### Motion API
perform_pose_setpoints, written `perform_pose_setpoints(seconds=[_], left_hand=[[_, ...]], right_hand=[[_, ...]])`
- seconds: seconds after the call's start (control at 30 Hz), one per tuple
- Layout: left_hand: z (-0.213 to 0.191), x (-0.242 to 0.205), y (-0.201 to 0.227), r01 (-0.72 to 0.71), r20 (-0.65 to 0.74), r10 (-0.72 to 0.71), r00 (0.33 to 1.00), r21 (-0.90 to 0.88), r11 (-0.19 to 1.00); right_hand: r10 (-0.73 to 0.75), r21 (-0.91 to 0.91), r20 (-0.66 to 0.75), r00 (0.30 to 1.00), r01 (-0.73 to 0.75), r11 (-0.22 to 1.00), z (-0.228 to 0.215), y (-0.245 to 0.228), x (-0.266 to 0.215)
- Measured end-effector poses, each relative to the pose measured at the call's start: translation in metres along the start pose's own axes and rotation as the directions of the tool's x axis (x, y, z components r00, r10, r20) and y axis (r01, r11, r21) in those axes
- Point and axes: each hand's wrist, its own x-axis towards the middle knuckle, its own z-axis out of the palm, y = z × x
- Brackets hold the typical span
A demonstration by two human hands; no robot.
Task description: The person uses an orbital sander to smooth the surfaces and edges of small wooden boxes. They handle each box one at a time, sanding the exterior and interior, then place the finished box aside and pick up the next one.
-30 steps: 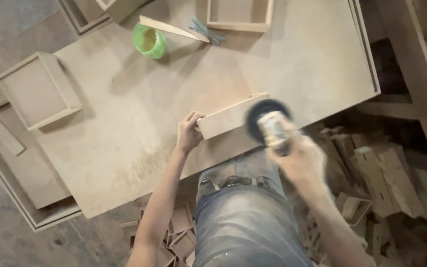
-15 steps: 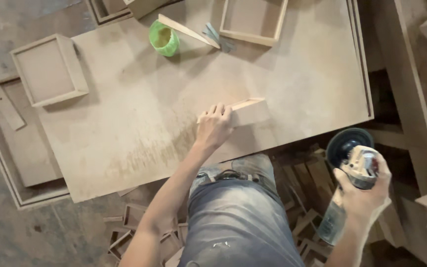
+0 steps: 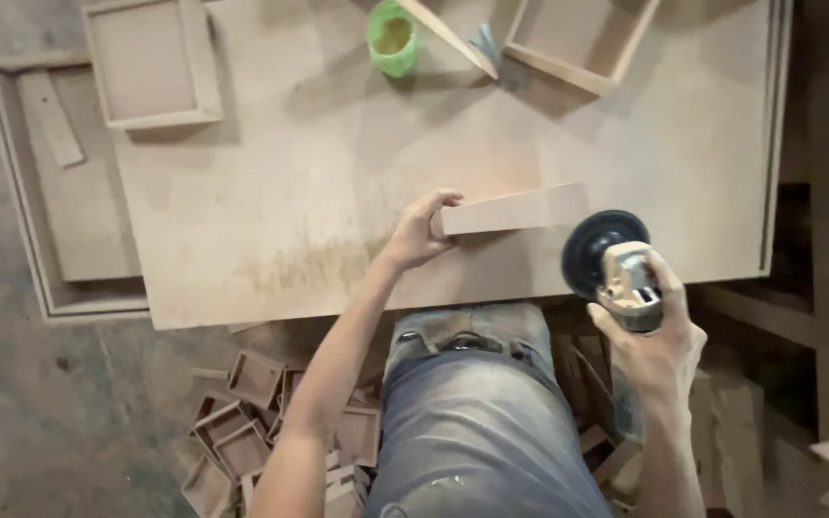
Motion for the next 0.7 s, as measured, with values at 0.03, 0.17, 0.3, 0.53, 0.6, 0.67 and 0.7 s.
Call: perform_pose_setpoints(seconds=[0.03,0.17,0.3,0.53,0.6,0.67,0.7], left_hand=[[0.003,-0.002,-0.011,0.004,-0.044,-0.006,0.999,-0.050,0.999],[0.017,-0.011,-0.043,-0.015,-0.129,0.012,0.992,-0.020,1.000],[0.027,-0.017,-0.055,0.063,-0.147,-0.063,0.987,-0.002,0.998],[0.050,-0.017,-0.085,0.539,-0.095,-0.602,0.793,-0.352,0.765],[0.071,-0.023,-0.087,0.572,0.010,-0.799,0.601,-0.704,0.421],[0.095,-0.033,-0.083,0.571,0.210,-0.847,0.489,-0.811,0.128],[0.105,-0.040,-0.078,0.635,0.315,-0.820,0.478,-0.768,0.075]], right_hand=[[-0.038,-0.028,0.035,0.999,0.039,0.999,0.006,-0.007,0.004],[-0.104,-0.041,0.135,0.985,0.110,0.993,0.032,-0.030,0.011],[-0.214,-0.085,0.241,0.947,0.240,0.967,0.056,-0.044,0.015],[-0.237,-0.061,0.150,0.960,0.248,0.967,0.053,-0.038,0.006],[-0.155,-0.025,0.104,0.982,0.159,0.987,0.042,-0.028,0.003],[-0.106,-0.028,0.051,0.993,0.108,0.994,0.034,-0.019,-0.001],[-0.098,-0.053,0.018,0.995,0.099,0.994,0.032,-0.015,-0.002]])
